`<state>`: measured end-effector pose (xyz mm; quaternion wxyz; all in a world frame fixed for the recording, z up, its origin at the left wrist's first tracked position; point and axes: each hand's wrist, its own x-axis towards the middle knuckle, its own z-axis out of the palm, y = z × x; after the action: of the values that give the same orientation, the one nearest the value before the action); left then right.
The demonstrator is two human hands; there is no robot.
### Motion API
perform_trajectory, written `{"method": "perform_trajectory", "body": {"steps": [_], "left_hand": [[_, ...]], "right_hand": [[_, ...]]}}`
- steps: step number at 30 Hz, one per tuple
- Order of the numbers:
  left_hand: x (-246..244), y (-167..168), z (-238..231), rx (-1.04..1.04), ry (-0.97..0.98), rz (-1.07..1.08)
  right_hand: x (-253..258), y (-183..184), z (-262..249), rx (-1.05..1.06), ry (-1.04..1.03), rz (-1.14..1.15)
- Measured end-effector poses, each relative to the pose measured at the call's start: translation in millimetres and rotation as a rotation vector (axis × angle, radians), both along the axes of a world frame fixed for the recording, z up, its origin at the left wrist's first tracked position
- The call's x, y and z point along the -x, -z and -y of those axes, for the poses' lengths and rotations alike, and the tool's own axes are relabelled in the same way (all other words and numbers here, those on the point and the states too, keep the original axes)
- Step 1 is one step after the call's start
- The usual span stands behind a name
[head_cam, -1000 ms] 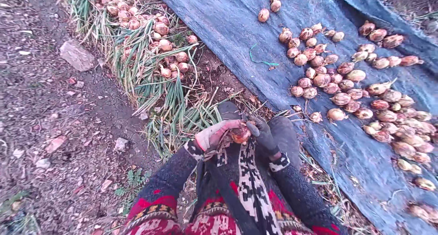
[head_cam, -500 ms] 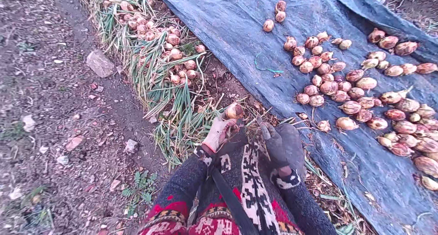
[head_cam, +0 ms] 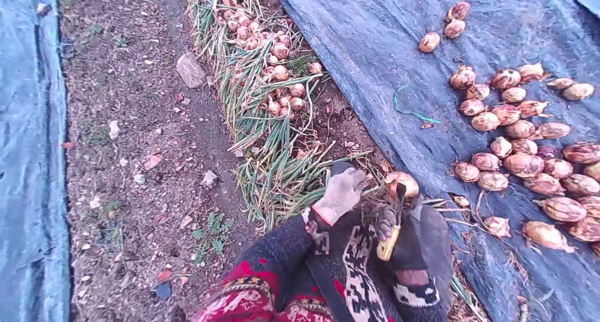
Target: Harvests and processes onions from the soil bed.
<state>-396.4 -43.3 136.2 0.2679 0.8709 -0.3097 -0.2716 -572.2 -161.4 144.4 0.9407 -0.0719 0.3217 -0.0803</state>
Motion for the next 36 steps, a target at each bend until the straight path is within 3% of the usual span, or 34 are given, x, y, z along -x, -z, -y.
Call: {"method": "perform_trajectory", "body": {"steps": [2,4,5,7,10,11,13,16,19,22,24,28,33,36], "left_hand": [[-65,13,-10,-0.210,-0.192,0.173],[-130,26,-41,-0.560,-0.261,0.194],[-156,34,-58,-0.673,-0.294,0.188],[-205,55,-92,-0.699,-0.424,0.204],[-277,85,-127,-0.505,-0.656,0.304],[-296,90,-131,-0.535,-0.625,0.386],[-331,97,-135,-0.668,-0.369,0.543],[-368,114,-136,-0.755,0.046,0.608],[-383,134,-135,-0.770,0.124,0.556],[-380,137,-130,-0.759,0.074,0.519],[-365,122,-129,-0.723,0.104,0.478],[-282,79,-124,-0.401,-0.048,0.283],[-144,28,-90,0.231,-0.306,-0.244],[-66,-6,-61,0.415,-0.373,-0.723]], "right_hand": [[12,-23,45,0.306,0.304,0.264],[26,-36,92,0.702,0.451,0.185],[29,-37,107,0.789,0.464,0.129],[24,-32,115,0.809,0.337,0.042],[-3,-6,90,0.772,0.022,-0.238],[-10,6,76,0.760,-0.068,-0.359],[-14,28,54,0.819,-0.265,-0.524],[-32,12,29,0.898,-0.416,-0.571],[-39,6,16,0.846,-0.479,-0.588],[-36,20,14,0.899,-0.526,-0.614],[-36,24,14,0.999,-0.563,-0.625],[-45,31,4,1.076,-0.582,-0.544],[-49,30,-16,1.121,-0.529,-0.377],[-41,21,-25,1.177,-0.422,-0.256]]}}
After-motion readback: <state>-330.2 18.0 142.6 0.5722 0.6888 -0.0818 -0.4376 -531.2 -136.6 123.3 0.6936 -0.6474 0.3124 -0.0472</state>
